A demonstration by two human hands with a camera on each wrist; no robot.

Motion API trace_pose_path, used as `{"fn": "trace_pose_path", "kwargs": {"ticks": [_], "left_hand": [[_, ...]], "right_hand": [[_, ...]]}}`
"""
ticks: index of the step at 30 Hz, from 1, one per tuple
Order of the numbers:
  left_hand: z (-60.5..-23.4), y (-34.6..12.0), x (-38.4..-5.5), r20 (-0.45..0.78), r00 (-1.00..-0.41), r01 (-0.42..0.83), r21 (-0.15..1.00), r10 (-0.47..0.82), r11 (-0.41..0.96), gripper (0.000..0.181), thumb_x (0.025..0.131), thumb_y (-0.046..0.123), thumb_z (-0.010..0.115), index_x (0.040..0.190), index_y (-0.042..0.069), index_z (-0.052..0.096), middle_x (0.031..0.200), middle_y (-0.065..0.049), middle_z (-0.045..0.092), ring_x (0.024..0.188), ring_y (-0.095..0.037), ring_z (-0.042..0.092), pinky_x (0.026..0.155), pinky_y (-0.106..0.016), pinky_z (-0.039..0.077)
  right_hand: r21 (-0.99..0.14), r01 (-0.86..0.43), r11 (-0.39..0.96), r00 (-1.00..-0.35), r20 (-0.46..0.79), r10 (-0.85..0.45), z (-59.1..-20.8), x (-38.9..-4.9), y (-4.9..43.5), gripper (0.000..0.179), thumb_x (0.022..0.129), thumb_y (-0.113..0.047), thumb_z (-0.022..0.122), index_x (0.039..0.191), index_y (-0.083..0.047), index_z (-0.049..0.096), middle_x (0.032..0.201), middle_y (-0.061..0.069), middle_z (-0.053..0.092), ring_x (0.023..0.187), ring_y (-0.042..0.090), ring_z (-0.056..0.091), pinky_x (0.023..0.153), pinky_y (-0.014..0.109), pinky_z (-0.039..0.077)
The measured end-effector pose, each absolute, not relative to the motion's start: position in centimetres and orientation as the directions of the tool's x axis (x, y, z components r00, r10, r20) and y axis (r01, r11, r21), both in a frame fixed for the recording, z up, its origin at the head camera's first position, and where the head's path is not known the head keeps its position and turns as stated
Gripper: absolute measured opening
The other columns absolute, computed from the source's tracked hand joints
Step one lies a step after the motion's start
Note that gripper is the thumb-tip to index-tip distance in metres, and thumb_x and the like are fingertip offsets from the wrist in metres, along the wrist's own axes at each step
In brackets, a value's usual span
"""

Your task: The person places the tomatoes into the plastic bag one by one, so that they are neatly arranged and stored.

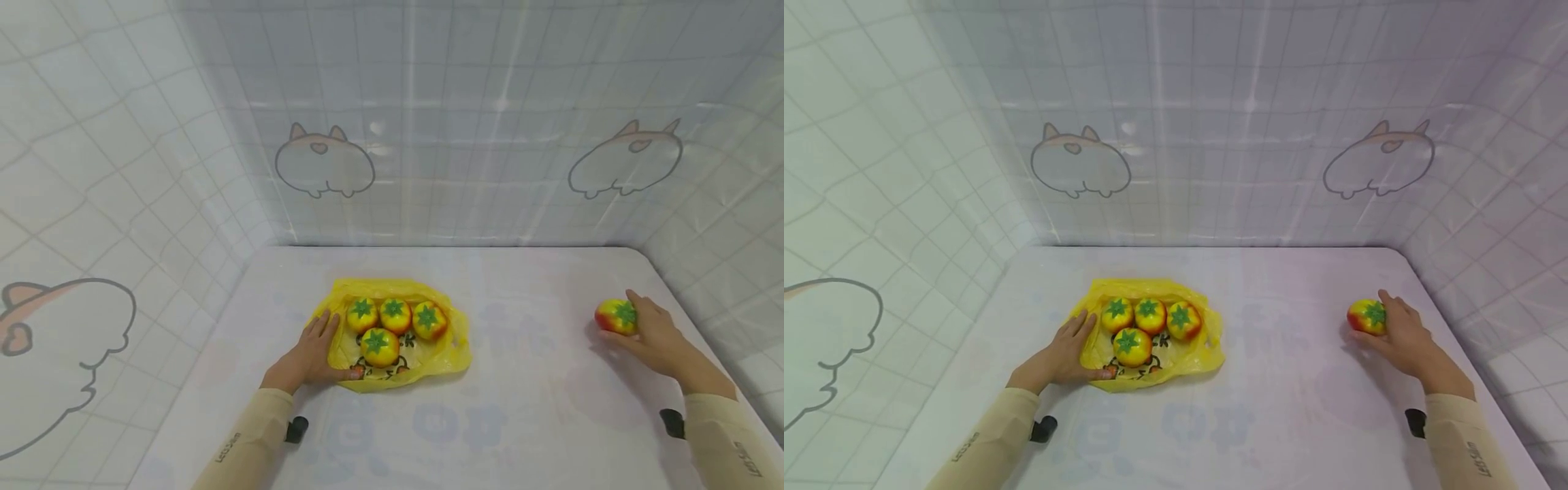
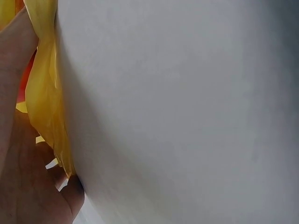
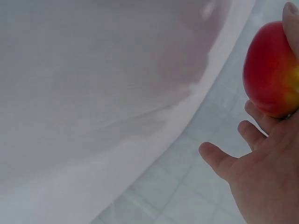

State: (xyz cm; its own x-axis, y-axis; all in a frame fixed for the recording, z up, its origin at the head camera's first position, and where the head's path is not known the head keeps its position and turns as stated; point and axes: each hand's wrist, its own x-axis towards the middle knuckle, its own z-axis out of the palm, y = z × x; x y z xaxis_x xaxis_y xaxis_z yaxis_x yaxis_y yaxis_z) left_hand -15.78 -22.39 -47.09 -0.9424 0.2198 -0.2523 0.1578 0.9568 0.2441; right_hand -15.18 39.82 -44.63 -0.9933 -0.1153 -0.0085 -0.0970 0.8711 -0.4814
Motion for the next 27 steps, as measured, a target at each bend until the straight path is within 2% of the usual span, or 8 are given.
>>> {"fn": "trace_pose_path", "kwargs": {"ticks": [15, 27], "left_hand": [[-46.7, -22.4, -15.7, -0.243, -0.943, 0.168, 0.239, 0.226, 0.956, 0.132, 0.057, 0.085, 0.06, 0.153, 0.011, 0.008, 0.157, -0.016, -0.003, 0.141, -0.042, 0.005, 0.105, -0.061, 0.025], [-46.5, -22.2, -15.5, -0.249, -0.941, 0.166, 0.244, 0.228, 0.955, 0.132, 0.057, 0.084, 0.061, 0.153, 0.011, 0.008, 0.157, -0.016, -0.004, 0.141, -0.042, 0.004, 0.106, -0.061, 0.024]], "right_hand": [[-0.473, -0.102, 0.875, -0.989, -0.043, -0.139, -43.5, -16.4, 36.0, 0.109, 0.082, -0.061, 0.061, 0.151, -0.005, -0.001, 0.148, 0.036, 0.008, 0.132, 0.056, 0.006, 0.09, 0.078, 0.018], [-0.498, -0.091, 0.863, -0.984, -0.087, -0.155, -44.1, -17.1, 33.5, 0.111, 0.079, -0.06, 0.065, 0.152, -0.009, 0.0, 0.15, 0.032, 0.007, 0.135, 0.051, 0.006, 0.091, 0.075, 0.022]]}}
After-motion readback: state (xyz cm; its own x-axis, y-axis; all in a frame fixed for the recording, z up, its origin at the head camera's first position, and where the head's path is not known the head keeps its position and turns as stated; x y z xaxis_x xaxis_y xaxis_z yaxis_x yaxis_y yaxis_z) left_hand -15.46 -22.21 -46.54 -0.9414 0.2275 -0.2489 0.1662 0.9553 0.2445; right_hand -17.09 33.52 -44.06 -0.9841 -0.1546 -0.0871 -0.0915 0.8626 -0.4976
